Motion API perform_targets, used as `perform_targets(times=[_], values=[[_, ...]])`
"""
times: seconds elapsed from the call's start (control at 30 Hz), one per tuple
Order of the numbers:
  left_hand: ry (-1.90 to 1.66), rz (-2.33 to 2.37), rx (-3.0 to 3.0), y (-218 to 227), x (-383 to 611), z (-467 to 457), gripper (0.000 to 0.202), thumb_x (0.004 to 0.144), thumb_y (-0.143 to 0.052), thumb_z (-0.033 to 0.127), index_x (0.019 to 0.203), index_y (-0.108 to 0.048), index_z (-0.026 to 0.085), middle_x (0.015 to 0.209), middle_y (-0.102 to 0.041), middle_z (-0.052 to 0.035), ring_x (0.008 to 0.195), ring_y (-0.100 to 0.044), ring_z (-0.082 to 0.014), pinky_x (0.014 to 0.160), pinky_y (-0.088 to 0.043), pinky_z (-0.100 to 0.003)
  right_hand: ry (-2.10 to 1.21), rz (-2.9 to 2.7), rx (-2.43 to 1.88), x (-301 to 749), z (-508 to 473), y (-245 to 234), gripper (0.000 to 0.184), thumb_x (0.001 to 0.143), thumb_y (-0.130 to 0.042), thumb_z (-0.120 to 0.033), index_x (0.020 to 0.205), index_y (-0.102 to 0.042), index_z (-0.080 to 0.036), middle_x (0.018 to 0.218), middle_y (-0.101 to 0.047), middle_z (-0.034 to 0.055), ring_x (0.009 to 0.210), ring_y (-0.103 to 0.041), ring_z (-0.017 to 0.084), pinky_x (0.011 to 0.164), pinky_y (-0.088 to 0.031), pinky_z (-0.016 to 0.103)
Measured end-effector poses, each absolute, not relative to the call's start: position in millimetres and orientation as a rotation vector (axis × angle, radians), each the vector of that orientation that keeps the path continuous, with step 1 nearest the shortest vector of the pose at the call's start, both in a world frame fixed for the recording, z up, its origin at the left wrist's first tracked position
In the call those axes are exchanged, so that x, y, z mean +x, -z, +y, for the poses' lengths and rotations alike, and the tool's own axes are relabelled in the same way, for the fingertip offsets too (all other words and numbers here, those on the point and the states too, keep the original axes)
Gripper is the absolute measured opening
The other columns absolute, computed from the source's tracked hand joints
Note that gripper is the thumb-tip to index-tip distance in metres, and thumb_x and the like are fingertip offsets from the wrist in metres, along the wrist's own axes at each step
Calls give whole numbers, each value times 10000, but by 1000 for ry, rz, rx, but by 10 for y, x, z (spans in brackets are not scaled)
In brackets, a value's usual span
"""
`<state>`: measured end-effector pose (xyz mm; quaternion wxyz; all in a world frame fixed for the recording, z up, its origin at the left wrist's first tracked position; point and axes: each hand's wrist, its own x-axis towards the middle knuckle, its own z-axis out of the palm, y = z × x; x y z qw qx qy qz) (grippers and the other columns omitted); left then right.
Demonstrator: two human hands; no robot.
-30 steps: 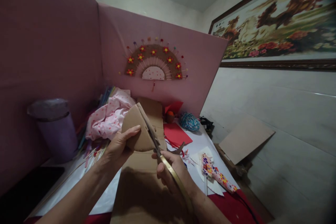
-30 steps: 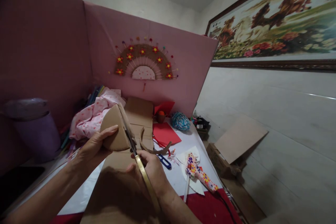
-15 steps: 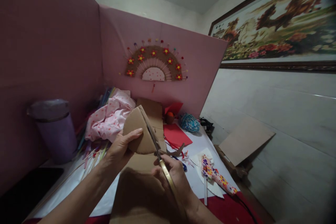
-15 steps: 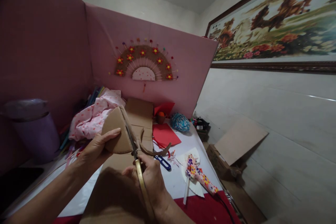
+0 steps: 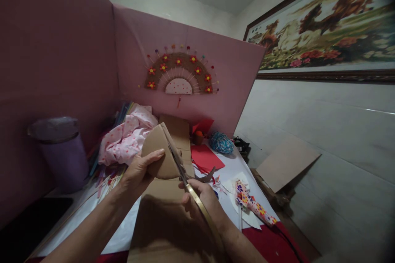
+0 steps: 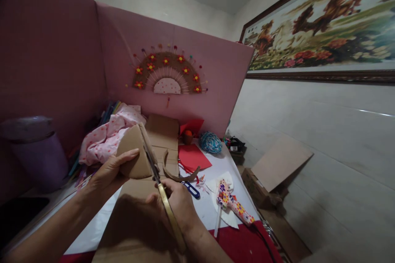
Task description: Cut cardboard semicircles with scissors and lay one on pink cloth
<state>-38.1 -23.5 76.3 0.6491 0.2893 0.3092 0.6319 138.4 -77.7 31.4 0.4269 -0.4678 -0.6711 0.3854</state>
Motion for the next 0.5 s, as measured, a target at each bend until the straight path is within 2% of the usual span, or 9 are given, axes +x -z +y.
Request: perform_targets(times=[0.27, 0.37, 0.5], values=[[-1456, 672, 704, -639, -167, -161, 269, 557, -791, 71, 781, -655, 132, 686, -728, -10, 557, -650, -114, 525, -544, -182, -1092, -1600, -1169, 1553, -704, -224, 852, 615, -492, -856, 977, -631, -97, 520, -501, -22, 412, -422, 101, 366, -328, 200], [-1422, 682, 729, -592, 7, -82, 287, 548, -810, 103, 791, -659, 127, 665, -718, -10, 545, -640, -119, 520, -540, -198, -988, -1600, -1196, 1693, -643, -170, 841, 608, -503, -854, 959, -626, -100, 518, -482, -30, 421, -411, 98, 372, -309, 198], [-1378, 665, 763, -552, 200, 24, 346, 543, -823, 123, 853, -671, 122, 692, -721, -19, 565, -640, -129, 531, -538, -217, -916, -1604, -1230, 1864, -575, -41, 736, 669, -487, -820, 880, -614, -126, 531, -481, -29, 449, -431, 99, 403, -330, 192]])
